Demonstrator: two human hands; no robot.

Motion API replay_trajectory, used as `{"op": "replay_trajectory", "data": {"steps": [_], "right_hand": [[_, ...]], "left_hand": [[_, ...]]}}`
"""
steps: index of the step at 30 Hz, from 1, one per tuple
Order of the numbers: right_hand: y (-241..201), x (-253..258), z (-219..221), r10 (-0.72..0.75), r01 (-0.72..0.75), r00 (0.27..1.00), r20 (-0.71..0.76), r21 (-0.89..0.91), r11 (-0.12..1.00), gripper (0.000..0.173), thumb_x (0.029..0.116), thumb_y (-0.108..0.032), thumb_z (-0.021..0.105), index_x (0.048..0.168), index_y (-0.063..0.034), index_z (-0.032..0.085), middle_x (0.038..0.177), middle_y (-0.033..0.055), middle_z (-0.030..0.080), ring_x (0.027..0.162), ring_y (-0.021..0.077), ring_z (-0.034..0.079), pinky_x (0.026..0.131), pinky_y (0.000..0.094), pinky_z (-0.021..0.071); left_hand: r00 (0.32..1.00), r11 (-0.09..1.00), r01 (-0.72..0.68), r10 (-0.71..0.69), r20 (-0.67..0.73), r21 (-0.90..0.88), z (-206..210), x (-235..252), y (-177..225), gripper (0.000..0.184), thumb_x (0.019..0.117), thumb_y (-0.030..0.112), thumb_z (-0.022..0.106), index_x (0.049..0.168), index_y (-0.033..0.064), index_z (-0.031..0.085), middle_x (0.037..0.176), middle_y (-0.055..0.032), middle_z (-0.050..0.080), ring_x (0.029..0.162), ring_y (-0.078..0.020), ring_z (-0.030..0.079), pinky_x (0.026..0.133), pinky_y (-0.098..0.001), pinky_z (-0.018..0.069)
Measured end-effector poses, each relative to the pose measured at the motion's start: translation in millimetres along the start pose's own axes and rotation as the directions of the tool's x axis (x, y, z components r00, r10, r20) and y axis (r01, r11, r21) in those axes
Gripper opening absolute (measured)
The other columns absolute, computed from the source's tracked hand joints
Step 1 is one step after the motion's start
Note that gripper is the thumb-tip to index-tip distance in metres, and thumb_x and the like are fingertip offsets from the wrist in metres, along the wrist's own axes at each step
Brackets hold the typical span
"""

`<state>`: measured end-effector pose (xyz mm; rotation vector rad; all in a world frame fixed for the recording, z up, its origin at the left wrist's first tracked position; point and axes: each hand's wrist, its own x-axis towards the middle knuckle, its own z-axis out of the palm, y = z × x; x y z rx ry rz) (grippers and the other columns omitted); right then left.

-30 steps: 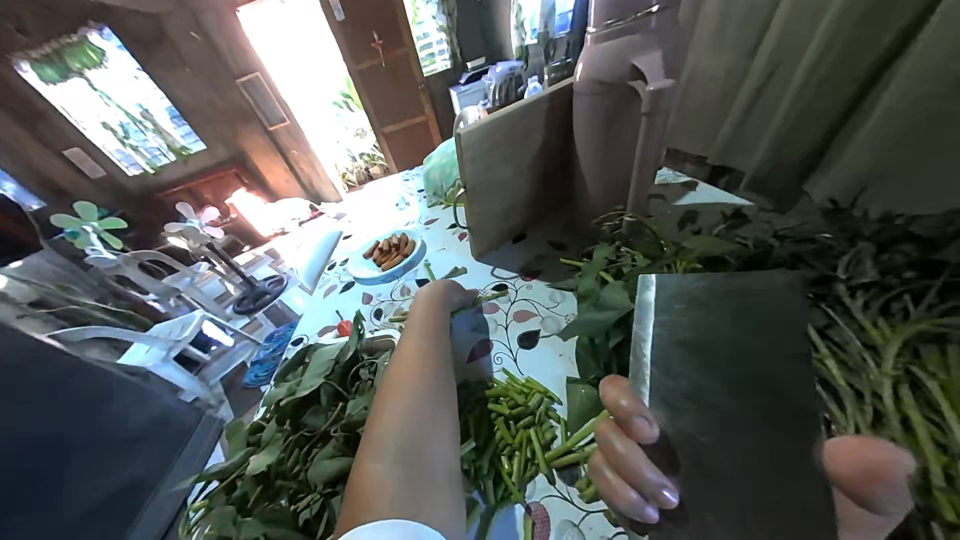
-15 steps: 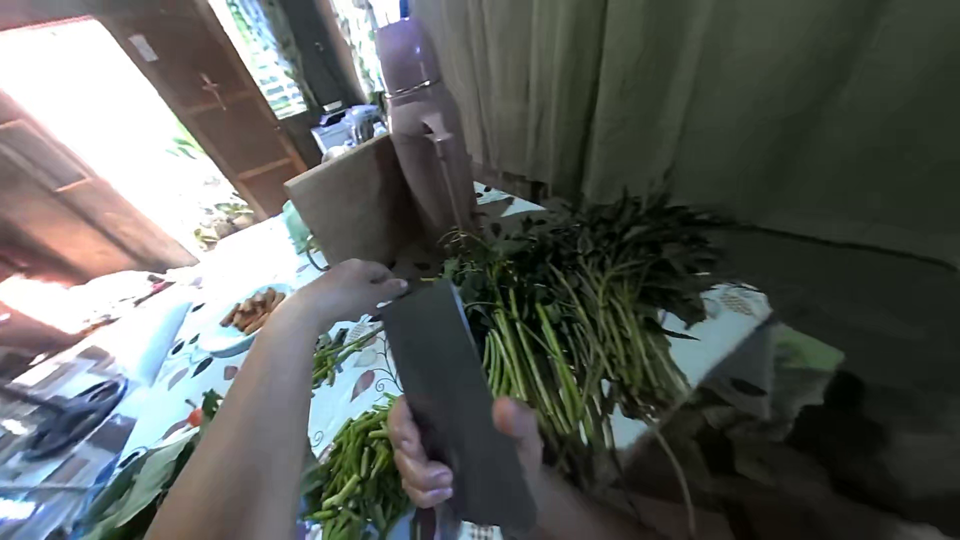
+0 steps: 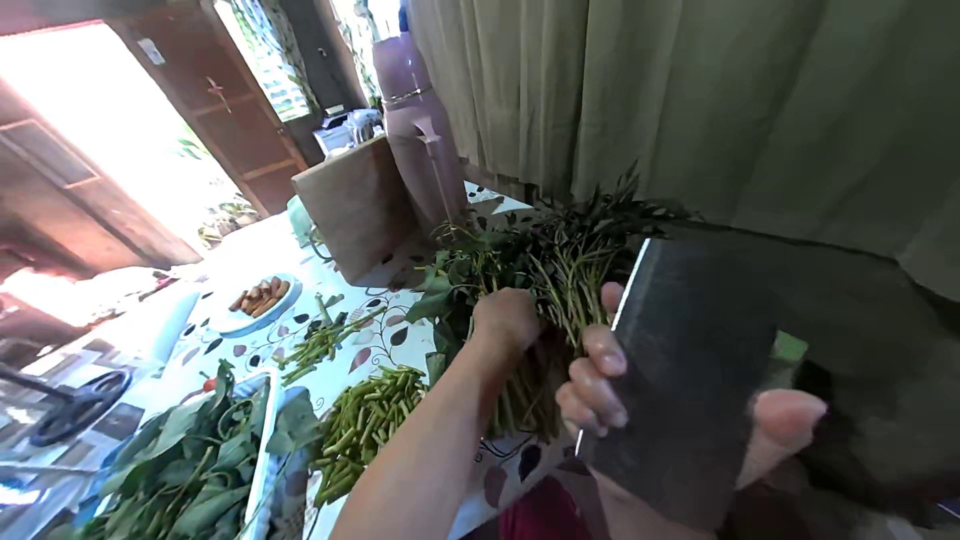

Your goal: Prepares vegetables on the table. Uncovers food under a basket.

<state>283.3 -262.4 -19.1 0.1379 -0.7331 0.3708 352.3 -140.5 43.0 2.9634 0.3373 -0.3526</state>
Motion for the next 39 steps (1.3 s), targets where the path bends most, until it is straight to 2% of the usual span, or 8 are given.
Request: {"op": "replay_trajectory", "data": {"steps": [7, 16, 21, 25, 27, 31, 35, 39], "right_hand": [[-11, 2, -22, 0.007, -0.001, 0.994, -0.108, 0.051, 0.999, 0.09, 0.0765, -0.064, 0.072, 0.139, -0.0019, 0.053, 0.098, 0.0147, 0.065, 0.067, 0.0245, 0.064, 0.06, 0.0382, 0.0569], [18, 7, -30, 0.185, -0.165, 0.971, -0.151, 0.138, 0.977, 0.082, 0.0752, -0.06, 0.075, 0.134, -0.0051, 0.058, 0.108, 0.0189, 0.066, 0.074, 0.027, 0.067, 0.062, 0.0384, 0.0576], [30, 15, -28, 0.167, -0.154, 0.973, -0.162, 0.087, 0.984, 0.077, 0.0767, -0.062, 0.072, 0.129, -0.0067, 0.061, 0.105, 0.0172, 0.067, 0.074, 0.0262, 0.067, 0.061, 0.038, 0.058], [49, 23, -24, 0.216, -0.211, 0.928, -0.303, 0.052, 0.976, 0.065, 0.0824, -0.068, 0.061, 0.116, -0.013, 0.066, 0.097, 0.015, 0.07, 0.071, 0.0255, 0.069, 0.059, 0.0372, 0.0583], [59, 29, -24, 0.225, -0.276, 0.892, -0.392, -0.077, 0.958, 0.061, 0.0894, -0.071, 0.051, 0.115, -0.0171, 0.064, 0.089, 0.011, 0.072, 0.073, 0.0253, 0.071, 0.063, 0.0405, 0.0601], [64, 41, -19, 0.147, -0.327, 0.804, -0.577, -0.222, 0.919, 0.046, 0.1031, -0.056, 0.032, 0.11, -0.0178, 0.056, 0.077, 0.0063, 0.07, 0.072, 0.0265, 0.073, 0.063, 0.0463, 0.062], [59, 41, -21, 0.15, -0.277, 0.852, -0.502, -0.189, 0.942, 0.054, 0.1024, -0.061, 0.03, 0.113, -0.0159, 0.058, 0.081, 0.0094, 0.072, 0.074, 0.0273, 0.074, 0.065, 0.047, 0.0627], [70, 36, -27, 0.165, -0.257, 0.886, -0.434, -0.162, 0.953, 0.05, 0.0965, -0.062, 0.047, 0.11, -0.0181, 0.065, 0.082, 0.0073, 0.072, 0.076, 0.0264, 0.074, 0.069, 0.0488, 0.0622]], "left_hand": [[0.971, 0.921, 0.042, -0.129, -0.201, -0.387, -43, -7, -32, 0.037, 0.1025, 0.034, 0.057, 0.1, -0.0008, 0.07, 0.099, -0.0236, 0.067, 0.095, -0.0395, 0.066, 0.081, -0.0625, 0.0518], [0.823, 0.778, -0.213, -0.183, -0.538, -0.591, -106, -77, -70, 0.034, 0.106, 0.03, 0.054, 0.085, 0.0074, 0.068, 0.061, -0.0005, 0.051, 0.048, -0.0096, 0.045, 0.047, -0.028, 0.0397], [0.693, 0.7, -0.437, -0.138, -0.708, -0.565, -123, -128, -100, 0.032, 0.108, 0.022, 0.05, 0.086, 0.0078, 0.069, 0.057, 0.0058, 0.052, 0.043, -0.0003, 0.045, 0.041, -0.0158, 0.0387], [0.882, 0.831, -0.196, -0.083, -0.465, -0.52, -95, -107, -122, 0.033, 0.1092, 0.024, 0.047, 0.101, 0.0018, 0.069, 0.074, -0.0055, 0.058, 0.061, -0.0146, 0.052, 0.06, -0.0342, 0.0459], [0.895, 0.834, -0.18, -0.082, -0.439, -0.522, -90, -109, -122, 0.034, 0.1106, 0.027, 0.045, 0.105, 0.0036, 0.069, 0.074, -0.004, 0.055, 0.061, -0.0134, 0.05, 0.059, -0.0314, 0.044], [0.747, 0.757, -0.407, -0.048, -0.663, -0.512, -94, -159, -123, 0.029, 0.1097, 0.022, 0.047, 0.102, 0.0073, 0.07, 0.066, 0.005, 0.054, 0.051, -0.002, 0.046, 0.047, -0.0171, 0.0388], [0.512, 0.75, -0.498, -0.15, -0.846, -0.435, -91, -211, -147, 0.026, 0.1083, 0.015, 0.046, 0.104, 0.0098, 0.071, 0.066, 0.0118, 0.057, 0.053, 0.0036, 0.05, 0.047, -0.0114, 0.0416], [0.364, 0.7, -0.557, -0.278, -0.889, -0.447, -86, -238, -171, 0.027, 0.1095, 0.015, 0.042, 0.102, 0.0136, 0.068, 0.066, 0.014, 0.057, 0.052, 0.0027, 0.053, 0.05, -0.0118, 0.0473]]}}
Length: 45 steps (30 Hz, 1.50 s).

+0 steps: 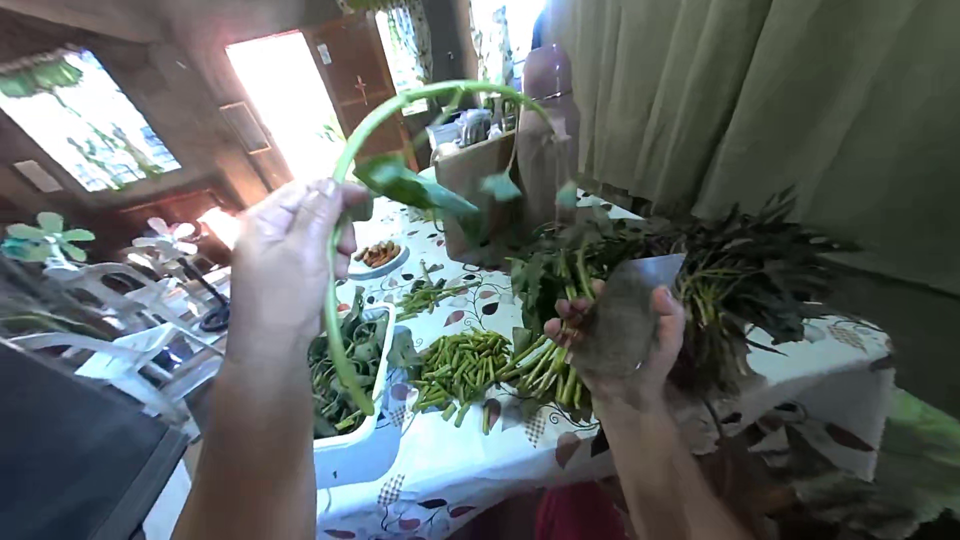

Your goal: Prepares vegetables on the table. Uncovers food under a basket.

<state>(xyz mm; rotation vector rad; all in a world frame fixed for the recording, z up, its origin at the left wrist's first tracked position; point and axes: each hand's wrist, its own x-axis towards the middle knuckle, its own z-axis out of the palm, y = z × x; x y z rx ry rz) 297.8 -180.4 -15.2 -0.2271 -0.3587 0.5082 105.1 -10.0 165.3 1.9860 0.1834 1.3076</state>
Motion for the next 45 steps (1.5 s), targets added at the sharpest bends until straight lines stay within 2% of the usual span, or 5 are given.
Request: {"op": "replay_trajectory", "data": {"steps": [10, 26, 31, 39, 45], "right_hand": [[48, 3, 36, 0.235, -0.265, 0.925, 0.3, 0.065, 0.962, 0.066, 0.0746, -0.063, 0.075, 0.125, -0.0217, 0.065, 0.103, 0.0161, 0.073, 0.087, 0.0319, 0.074, 0.072, 0.0466, 0.0621], [163, 39, 113, 0.465, -0.641, 0.444, 0.766, -0.092, 0.762, 0.07, 0.0808, -0.069, 0.067, 0.128, -0.0179, 0.058, 0.105, 0.0134, 0.071, 0.064, 0.0176, 0.067, 0.055, 0.0282, 0.0547], [185, 46, 111, 0.501, -0.737, 0.333, 0.799, -0.111, 0.667, 0.074, 0.0783, -0.06, 0.074, 0.133, -0.0145, 0.053, 0.099, 0.0114, 0.07, 0.063, 0.0174, 0.066, 0.054, 0.0286, 0.0557], [198, 33, 103, 0.6, -0.676, 0.345, 0.721, -0.252, 0.692, 0.067, 0.0808, -0.059, 0.072, 0.128, -0.015, 0.054, 0.091, 0.0043, 0.068, 0.062, 0.0118, 0.063, 0.054, 0.0242, 0.0542], [186, 36, 98, 0.598, -0.582, 0.356, 0.718, -0.33, 0.743, 0.065, 0.082, -0.058, 0.072, 0.124, -0.0103, 0.055, 0.088, 0.0, 0.065, 0.06, 0.0062, 0.059, 0.056, 0.02, 0.0517]], "left_hand": [[0.983, 0.986, 0.166, -0.163, -0.088, 0.033, -81, -76, -52, 0.034, 0.1071, 0.024, 0.038, 0.115, 0.0154, 0.069, 0.068, 0.0107, 0.058, 0.053, -0.0001, 0.053, 0.05, -0.0143, 0.0475], [0.997, 0.939, 0.016, -0.042, 0.068, 0.343, -182, -187, -67, 0.024, 0.1066, 0.035, 0.054, 0.126, 0.0338, 0.069, 0.11, 0.0172, 0.064, 0.083, 0.008, 0.06, 0.07, -0.011, 0.0521], [0.94, 0.806, 0.186, -0.313, 0.136, 0.562, -193, -207, -72, 0.028, 0.0965, 0.006, 0.056, 0.117, -0.0089, 0.068, 0.116, -0.0181, 0.061, 0.084, -0.003, 0.061, 0.071, -0.0174, 0.0533], [0.996, 0.729, 0.087, -0.086, -0.036, 0.679, -131, -185, -109, 0.061, 0.0918, 0.032, 0.064, 0.138, -0.0065, 0.056, 0.141, -0.0281, 0.055, 0.132, -0.035, 0.054, 0.107, -0.0509, 0.0454], [0.992, 0.701, -0.015, 0.098, -0.076, 0.713, -100, -162, -111, 0.035, 0.1012, 0.017, 0.052, 0.123, -0.0053, 0.069, 0.094, -0.0152, 0.074, 0.08, -0.0146, 0.07, 0.077, -0.0305, 0.0589]]}}
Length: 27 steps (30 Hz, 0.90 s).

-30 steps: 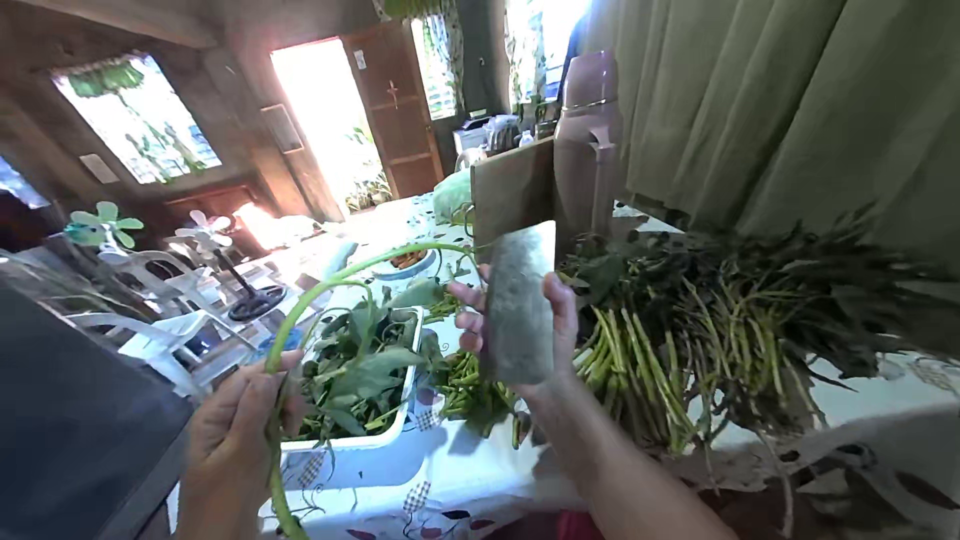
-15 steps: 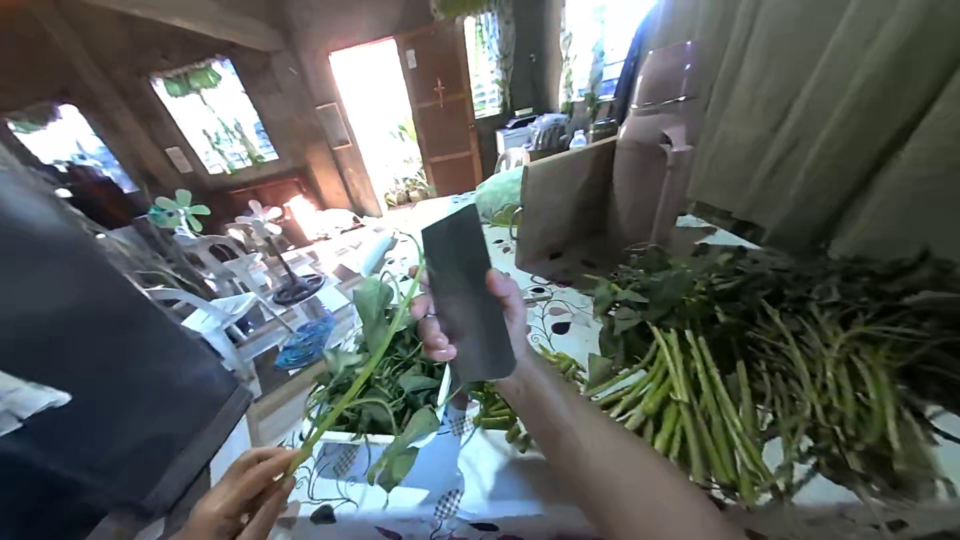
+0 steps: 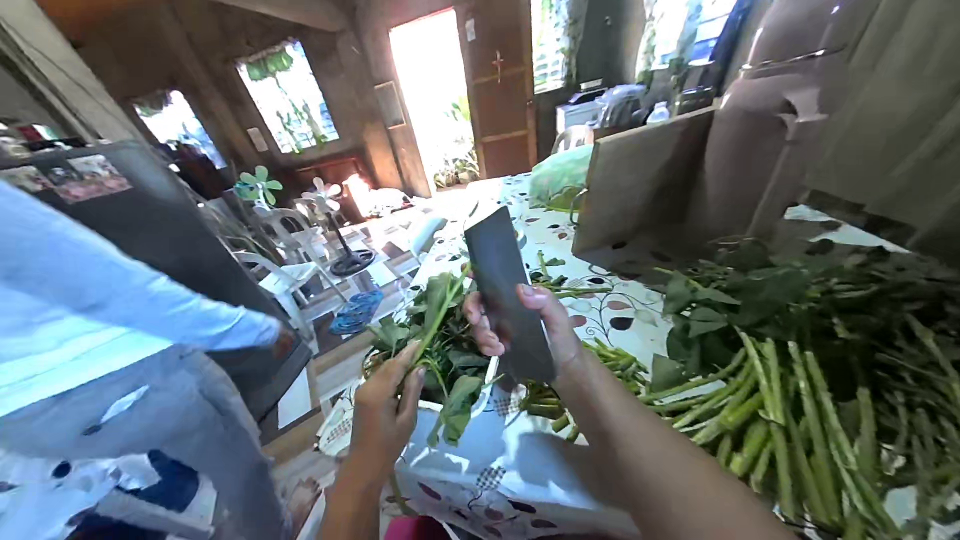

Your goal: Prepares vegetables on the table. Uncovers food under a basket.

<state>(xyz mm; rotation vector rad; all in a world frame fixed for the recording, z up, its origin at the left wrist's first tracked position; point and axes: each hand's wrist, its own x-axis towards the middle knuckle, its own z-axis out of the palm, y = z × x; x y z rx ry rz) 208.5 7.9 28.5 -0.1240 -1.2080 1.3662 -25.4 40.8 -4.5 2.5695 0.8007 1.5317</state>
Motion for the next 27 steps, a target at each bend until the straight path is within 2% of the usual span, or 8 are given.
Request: {"op": "replay_trajectory", "data": {"steps": [3, 5, 8, 9, 11, 17, 23, 27], "right_hand": [[-12, -5, -6, -0.018, 0.017, 0.999, 0.05, 0.023, 1.0, 0.072, 0.0795, -0.06, 0.075, 0.127, -0.0098, 0.054, 0.088, 0.0003, 0.066, 0.061, 0.0068, 0.06, 0.056, 0.0208, 0.0519], [-20, -8, -10, -0.012, 0.005, 0.995, 0.102, 0.07, 0.998, 0.074, 0.0796, -0.057, 0.076, 0.132, -0.0103, 0.054, 0.091, 0.0021, 0.067, 0.062, 0.0084, 0.061, 0.057, 0.0218, 0.0525], [-30, -11, -14, 0.034, -0.041, 0.989, 0.147, 0.044, 0.998, 0.061, 0.0792, -0.057, 0.076, 0.115, -0.0108, 0.061, 0.087, -0.0004, 0.065, 0.063, 0.0066, 0.061, 0.058, 0.02, 0.0521], [-32, -12, -15, 0.039, -0.044, 0.988, 0.151, 0.034, 0.998, 0.061, 0.0789, -0.057, 0.076, 0.116, -0.0107, 0.061, 0.088, -0.0005, 0.065, 0.064, 0.0065, 0.061, 0.059, 0.0199, 0.0523], [-37, -14, -16, 0.033, -0.037, 0.99, 0.14, 0.025, 0.999, 0.071, 0.0781, -0.055, 0.078, 0.129, -0.0098, 0.057, 0.09, 0.0009, 0.065, 0.065, 0.0076, 0.062, 0.059, 0.0205, 0.0534], [-42, -20, -19, 0.106, -0.098, 0.993, 0.051, -0.14, 0.985, 0.078, 0.0791, -0.061, 0.074, 0.133, -0.0091, 0.053, 0.083, -0.0022, 0.065, 0.06, 0.0042, 0.06, 0.056, 0.0176, 0.052], [-36, -18, -21, 0.28, -0.238, 0.953, 0.117, -0.283, 0.929, 0.056, 0.0833, -0.066, 0.068, 0.104, -0.0143, 0.059, 0.082, -0.0067, 0.063, 0.06, -0.0011, 0.057, 0.055, 0.0125, 0.048], [-33, -17, -17, 0.296, -0.235, 0.937, 0.183, -0.295, 0.926, 0.052, 0.0847, -0.057, 0.071, 0.114, -0.0182, 0.053, 0.082, -0.0088, 0.061, 0.06, -0.0021, 0.057, 0.055, 0.0116, 0.0486]], "left_hand": [[1.0, 1.0, -0.016, 0.016, -0.012, 0.023, -5, 4, -6, 0.031, 0.0997, 0.013, 0.055, 0.121, -0.0029, 0.072, 0.09, -0.015, 0.072, 0.074, -0.0138, 0.068, 0.072, -0.0268, 0.0573], [1.0, 0.999, -0.021, 0.021, -0.017, 0.031, -13, 4, -11, 0.029, 0.0982, 0.012, 0.058, 0.119, -0.0004, 0.074, 0.09, -0.0131, 0.072, 0.078, -0.011, 0.067, 0.076, -0.0233, 0.0554], [0.999, 0.999, -0.02, 0.021, -0.041, 0.027, -25, 1, -15, 0.027, 0.0972, 0.011, 0.06, 0.116, -0.0002, 0.076, 0.089, -0.0108, 0.072, 0.078, -0.0047, 0.066, 0.076, -0.0165, 0.0528], [0.998, 0.999, -0.03, 0.032, -0.053, 0.025, -28, 0, -16, 0.026, 0.097, 0.011, 0.06, 0.114, -0.001, 0.076, 0.087, -0.0106, 0.071, 0.077, -0.0031, 0.064, 0.075, -0.0145, 0.0514], [0.998, 0.999, -0.033, 0.034, -0.049, 0.031, -36, -2, -16, 0.026, 0.0975, 0.011, 0.061, 0.114, -0.0012, 0.076, 0.086, -0.0096, 0.069, 0.076, -0.0006, 0.062, 0.073, -0.0115, 0.0496], [0.994, 0.99, -0.068, 0.078, -0.08, 0.12, -41, -4, -16, 0.024, 0.0968, 0.009, 0.061, 0.112, -0.0013, 0.077, 0.089, -0.0139, 0.072, 0.08, -0.0077, 0.067, 0.077, -0.0159, 0.0526], [0.984, 0.973, -0.113, 0.138, -0.115, 0.201, -40, -8, -12, 0.022, 0.098, 0.009, 0.061, 0.107, -0.0005, 0.079, 0.089, -0.0152, 0.073, 0.083, -0.0119, 0.069, 0.08, -0.018, 0.0534], [0.984, 0.96, -0.126, 0.152, -0.087, 0.251, -44, -10, -8, 0.022, 0.098, 0.009, 0.06, 0.106, 0.0017, 0.08, 0.09, -0.0153, 0.074, 0.085, -0.0182, 0.072, 0.081, -0.0243, 0.0565]]}}
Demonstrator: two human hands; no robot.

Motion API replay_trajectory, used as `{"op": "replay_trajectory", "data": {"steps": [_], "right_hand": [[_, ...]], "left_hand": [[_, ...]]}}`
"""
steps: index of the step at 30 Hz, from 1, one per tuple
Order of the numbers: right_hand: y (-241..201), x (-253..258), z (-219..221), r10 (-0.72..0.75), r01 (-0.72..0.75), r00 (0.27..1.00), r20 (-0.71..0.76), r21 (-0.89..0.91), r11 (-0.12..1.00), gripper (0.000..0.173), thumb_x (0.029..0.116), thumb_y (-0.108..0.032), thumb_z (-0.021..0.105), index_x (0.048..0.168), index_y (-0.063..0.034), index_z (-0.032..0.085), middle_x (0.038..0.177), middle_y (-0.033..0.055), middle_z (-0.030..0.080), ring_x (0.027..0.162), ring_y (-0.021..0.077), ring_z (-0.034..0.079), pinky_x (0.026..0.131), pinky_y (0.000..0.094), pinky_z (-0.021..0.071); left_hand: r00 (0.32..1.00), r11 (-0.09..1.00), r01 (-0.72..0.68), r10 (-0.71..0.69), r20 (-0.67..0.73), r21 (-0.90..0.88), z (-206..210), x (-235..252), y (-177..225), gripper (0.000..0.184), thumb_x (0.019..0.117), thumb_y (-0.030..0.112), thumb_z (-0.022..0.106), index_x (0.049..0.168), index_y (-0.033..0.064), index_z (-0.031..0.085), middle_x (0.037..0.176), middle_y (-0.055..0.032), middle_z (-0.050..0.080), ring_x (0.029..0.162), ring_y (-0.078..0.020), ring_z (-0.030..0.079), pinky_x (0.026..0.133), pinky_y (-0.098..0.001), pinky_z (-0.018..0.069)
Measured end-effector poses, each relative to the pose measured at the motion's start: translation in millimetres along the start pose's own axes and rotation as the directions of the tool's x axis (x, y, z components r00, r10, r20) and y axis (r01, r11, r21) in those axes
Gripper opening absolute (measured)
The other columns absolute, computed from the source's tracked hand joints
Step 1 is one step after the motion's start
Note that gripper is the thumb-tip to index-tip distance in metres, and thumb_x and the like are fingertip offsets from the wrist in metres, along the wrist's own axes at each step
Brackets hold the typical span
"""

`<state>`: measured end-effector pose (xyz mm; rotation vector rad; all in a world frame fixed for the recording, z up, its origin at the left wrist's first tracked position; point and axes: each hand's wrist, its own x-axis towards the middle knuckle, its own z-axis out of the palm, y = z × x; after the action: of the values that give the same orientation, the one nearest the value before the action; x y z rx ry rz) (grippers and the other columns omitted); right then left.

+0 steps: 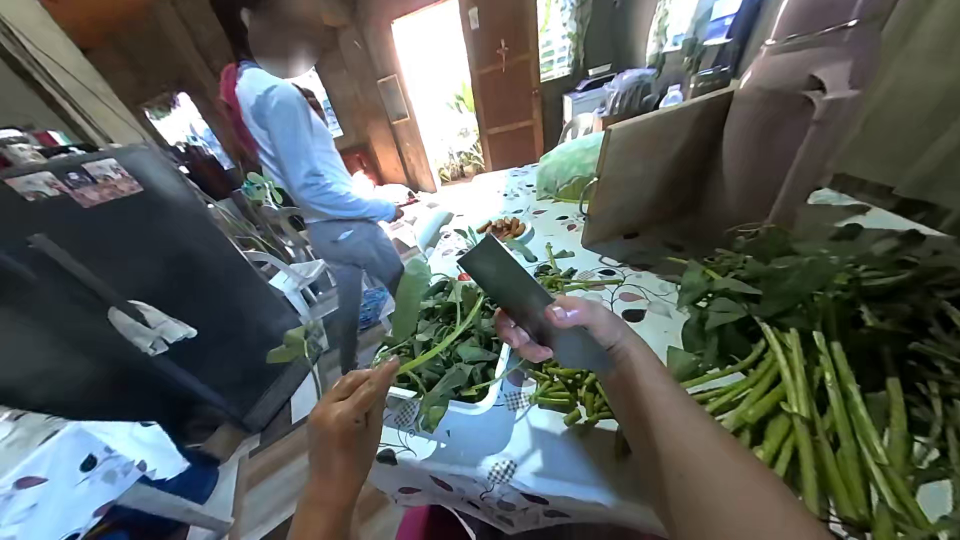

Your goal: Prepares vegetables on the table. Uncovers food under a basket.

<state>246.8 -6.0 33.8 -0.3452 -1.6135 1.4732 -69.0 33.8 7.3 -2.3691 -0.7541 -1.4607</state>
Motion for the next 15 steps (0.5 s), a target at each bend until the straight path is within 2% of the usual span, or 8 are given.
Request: {"op": "replay_trajectory", "data": {"steps": [2, 3, 4, 7, 10, 12, 14, 15], "right_hand": [[-2, 1, 6, 0.017, -0.025, 0.996, -0.087, -0.086, 0.996, 0.063, 0.0849, -0.051, 0.071, 0.132, -0.0183, 0.045, 0.081, -0.0089, 0.06, 0.057, -0.0042, 0.052, 0.052, 0.0102, 0.044], [-4, 3, 10, 0.039, -0.064, 0.988, -0.153, -0.158, 0.985, 0.075, 0.0841, -0.045, 0.069, 0.145, -0.0176, 0.035, 0.082, -0.0082, 0.057, 0.056, -0.005, 0.048, 0.051, 0.0097, 0.0408], [-5, 7, 15, 0.061, -0.112, 0.973, -0.221, -0.222, 0.969, 0.082, 0.0825, -0.04, 0.068, 0.15, -0.0168, 0.028, 0.081, -0.0079, 0.056, 0.054, -0.0053, 0.045, 0.05, 0.0099, 0.0381], [-6, 21, 32, 0.128, -0.265, 0.911, -0.391, -0.32, 0.909, 0.089, 0.0807, -0.029, 0.072, 0.154, -0.0148, 0.023, 0.087, -0.0041, 0.056, 0.061, -0.0019, 0.048, 0.054, 0.0149, 0.0408], [-2, 41, 39, 0.198, -0.387, 0.854, -0.481, -0.334, 0.86, 0.099, 0.0788, -0.031, 0.079, 0.156, -0.015, 0.02, 0.109, 0.0087, 0.061, 0.085, 0.0116, 0.061, 0.074, 0.0304, 0.0531], [1, 55, 44, 0.238, -0.471, 0.792, -0.562, -0.316, 0.823, 0.097, 0.0782, -0.036, 0.081, 0.156, -0.0167, 0.027, 0.117, 0.0151, 0.061, 0.088, 0.0185, 0.059, 0.075, 0.037, 0.051], [6, 69, 46, 0.265, -0.525, 0.737, -0.622, -0.278, 0.805, 0.09, 0.0832, -0.04, 0.081, 0.156, -0.0182, 0.032, 0.125, 0.0184, 0.06, 0.091, 0.0224, 0.059, 0.075, 0.0401, 0.0501], [11, 75, 46, 0.242, -0.519, 0.714, -0.657, -0.266, 0.812, 0.083, 0.0847, -0.042, 0.08, 0.151, -0.0183, 0.036, 0.115, 0.016, 0.062, 0.083, 0.0202, 0.058, 0.068, 0.0372, 0.0485]], "left_hand": [[1.0, 1.0, -0.008, 0.008, 0.006, 0.011, -5, 0, 0, 0.023, 0.0985, 0.009, 0.059, 0.107, 0.0023, 0.079, 0.09, -0.0145, 0.074, 0.085, -0.0172, 0.072, 0.08, -0.0242, 0.0563], [1.0, 1.0, -0.009, 0.009, 0.011, 0.014, -9, -1, 0, 0.023, 0.099, 0.009, 0.059, 0.108, 0.0024, 0.079, 0.09, -0.0139, 0.074, 0.084, -0.016, 0.071, 0.08, -0.0233, 0.0557], [1.0, 1.0, -0.009, 0.009, 0.015, 0.019, -12, -1, 1, 0.023, 0.0992, 0.009, 0.059, 0.109, 0.0022, 0.079, 0.09, -0.0136, 0.074, 0.084, -0.0154, 0.07, 0.08, -0.0229, 0.0553], [0.999, 0.999, 0.008, -0.009, 0.035, 0.046, -19, -1, 7, 0.024, 0.0989, 0.01, 0.058, 0.11, 0.0018, 0.079, 0.088, -0.0136, 0.073, 0.082, -0.0163, 0.07, 0.078, -0.0234, 0.0554], [0.997, 0.992, 0.043, -0.051, 0.063, 0.12, -26, -2, 17, 0.026, 0.098, 0.009, 0.057, 0.111, 0.0028, 0.079, 0.086, -0.014, 0.073, 0.076, -0.0194, 0.07, 0.071, -0.0265, 0.056], [0.991, 0.98, 0.078, -0.096, 0.089, 0.185, -29, -3, 27, 0.028, 0.0967, 0.008, 0.056, 0.112, 0.0029, 0.078, 0.086, -0.0144, 0.074, 0.072, -0.0228, 0.071, 0.066, -0.0317, 0.057], [0.983, 0.968, 0.112, -0.141, 0.116, 0.224, -29, -7, 37, 0.029, 0.0959, 0.007, 0.055, 0.114, 0.0024, 0.078, 0.085, -0.0155, 0.074, 0.069, -0.0267, 0.071, 0.061, -0.0378, 0.0571], [0.979, 0.962, 0.128, -0.161, 0.122, 0.24, -28, -9, 41, 0.029, 0.0954, 0.006, 0.055, 0.113, 0.0025, 0.078, 0.083, -0.0155, 0.073, 0.068, -0.0274, 0.071, 0.059, -0.0395, 0.0567]]}}
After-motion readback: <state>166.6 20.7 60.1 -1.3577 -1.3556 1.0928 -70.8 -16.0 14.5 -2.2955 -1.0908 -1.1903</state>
